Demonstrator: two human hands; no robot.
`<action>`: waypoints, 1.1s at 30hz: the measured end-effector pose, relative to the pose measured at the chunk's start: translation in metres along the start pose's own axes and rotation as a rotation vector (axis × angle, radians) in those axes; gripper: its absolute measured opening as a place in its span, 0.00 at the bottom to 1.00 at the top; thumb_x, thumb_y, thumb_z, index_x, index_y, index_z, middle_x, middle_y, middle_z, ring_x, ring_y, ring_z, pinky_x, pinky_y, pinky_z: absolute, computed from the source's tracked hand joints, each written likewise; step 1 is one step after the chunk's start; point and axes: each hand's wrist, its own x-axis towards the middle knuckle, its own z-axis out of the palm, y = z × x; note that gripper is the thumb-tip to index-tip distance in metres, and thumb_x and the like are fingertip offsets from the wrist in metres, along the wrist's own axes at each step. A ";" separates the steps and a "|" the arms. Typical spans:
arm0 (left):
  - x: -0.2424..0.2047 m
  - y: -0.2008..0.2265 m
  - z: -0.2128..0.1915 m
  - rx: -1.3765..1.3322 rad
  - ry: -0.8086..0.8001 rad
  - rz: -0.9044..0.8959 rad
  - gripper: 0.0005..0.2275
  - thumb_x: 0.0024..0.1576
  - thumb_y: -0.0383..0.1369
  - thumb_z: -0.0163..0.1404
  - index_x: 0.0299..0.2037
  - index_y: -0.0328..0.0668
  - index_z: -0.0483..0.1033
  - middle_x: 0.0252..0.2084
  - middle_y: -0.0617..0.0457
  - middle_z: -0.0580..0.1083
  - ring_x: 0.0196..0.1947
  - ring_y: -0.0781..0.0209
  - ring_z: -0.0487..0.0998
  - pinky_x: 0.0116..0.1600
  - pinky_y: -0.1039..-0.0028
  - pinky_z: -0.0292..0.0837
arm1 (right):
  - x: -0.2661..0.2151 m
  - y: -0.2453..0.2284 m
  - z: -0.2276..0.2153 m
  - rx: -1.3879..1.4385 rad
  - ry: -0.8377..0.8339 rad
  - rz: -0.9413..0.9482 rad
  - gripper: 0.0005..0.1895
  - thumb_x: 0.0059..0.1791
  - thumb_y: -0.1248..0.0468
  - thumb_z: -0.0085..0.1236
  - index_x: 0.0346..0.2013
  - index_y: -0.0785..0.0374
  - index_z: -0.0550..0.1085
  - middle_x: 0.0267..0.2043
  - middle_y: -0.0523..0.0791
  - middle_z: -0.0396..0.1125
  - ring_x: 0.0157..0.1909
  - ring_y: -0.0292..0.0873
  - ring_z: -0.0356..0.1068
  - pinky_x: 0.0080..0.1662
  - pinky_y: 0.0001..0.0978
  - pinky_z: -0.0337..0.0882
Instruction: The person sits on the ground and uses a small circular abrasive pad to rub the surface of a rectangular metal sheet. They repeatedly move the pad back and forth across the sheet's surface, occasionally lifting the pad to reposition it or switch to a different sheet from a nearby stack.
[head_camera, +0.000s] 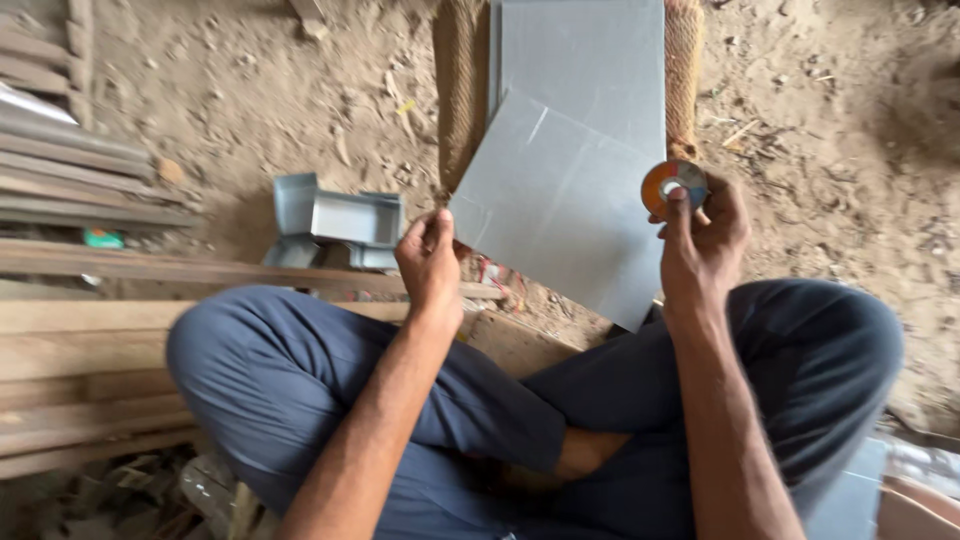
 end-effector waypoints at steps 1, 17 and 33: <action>0.001 0.002 0.001 0.021 0.017 -0.015 0.08 0.62 0.33 0.53 0.43 0.35 0.78 0.36 0.56 0.79 0.34 0.68 0.78 0.37 0.75 0.79 | 0.001 0.000 0.001 0.009 0.009 -0.008 0.09 0.60 0.66 0.54 0.53 0.68 0.69 0.47 0.46 0.71 0.39 0.35 0.73 0.36 0.25 0.72; -0.009 0.026 -0.001 0.281 0.218 0.385 0.08 0.65 0.35 0.51 0.41 0.37 0.75 0.34 0.56 0.77 0.29 0.70 0.75 0.31 0.76 0.70 | 0.000 -0.011 0.008 0.063 -0.079 0.018 0.13 0.57 0.67 0.57 0.56 0.68 0.71 0.46 0.50 0.76 0.48 0.38 0.79 0.51 0.31 0.81; -0.041 0.025 0.034 0.087 -0.446 0.036 0.08 0.56 0.30 0.61 0.41 0.36 0.80 0.32 0.54 0.81 0.29 0.70 0.82 0.36 0.79 0.78 | -0.007 -0.034 0.000 -0.513 -0.232 -0.140 0.40 0.45 0.62 0.70 0.68 0.66 0.62 0.53 0.54 0.71 0.49 0.51 0.76 0.44 0.43 0.78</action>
